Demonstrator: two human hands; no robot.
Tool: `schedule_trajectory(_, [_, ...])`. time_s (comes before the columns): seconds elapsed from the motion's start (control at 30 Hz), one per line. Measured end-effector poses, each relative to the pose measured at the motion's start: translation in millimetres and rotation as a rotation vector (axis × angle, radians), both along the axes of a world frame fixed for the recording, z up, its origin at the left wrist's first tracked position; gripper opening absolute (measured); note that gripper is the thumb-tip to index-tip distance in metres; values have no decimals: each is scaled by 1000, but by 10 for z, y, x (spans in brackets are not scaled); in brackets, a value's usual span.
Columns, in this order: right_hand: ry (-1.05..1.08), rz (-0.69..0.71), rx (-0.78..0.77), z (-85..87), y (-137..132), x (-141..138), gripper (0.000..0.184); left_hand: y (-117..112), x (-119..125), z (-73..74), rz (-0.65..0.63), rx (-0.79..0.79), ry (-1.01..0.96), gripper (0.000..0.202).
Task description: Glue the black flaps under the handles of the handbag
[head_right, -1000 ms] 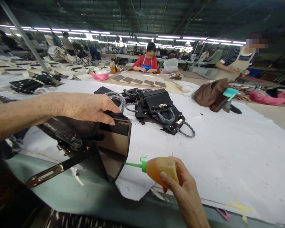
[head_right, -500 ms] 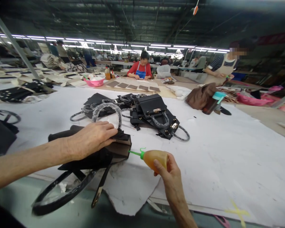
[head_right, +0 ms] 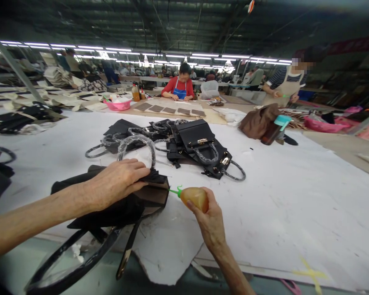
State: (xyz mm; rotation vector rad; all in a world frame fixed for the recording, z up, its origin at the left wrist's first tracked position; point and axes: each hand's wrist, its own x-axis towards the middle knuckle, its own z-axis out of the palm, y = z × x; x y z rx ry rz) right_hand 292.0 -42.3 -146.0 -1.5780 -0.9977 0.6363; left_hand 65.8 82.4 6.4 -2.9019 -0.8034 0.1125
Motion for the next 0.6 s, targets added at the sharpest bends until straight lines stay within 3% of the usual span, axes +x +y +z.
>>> schedule_trajectory(0.6, [-1,44,-40,60,30,53,59,-25,-9,-60,-9,-32,-2,6])
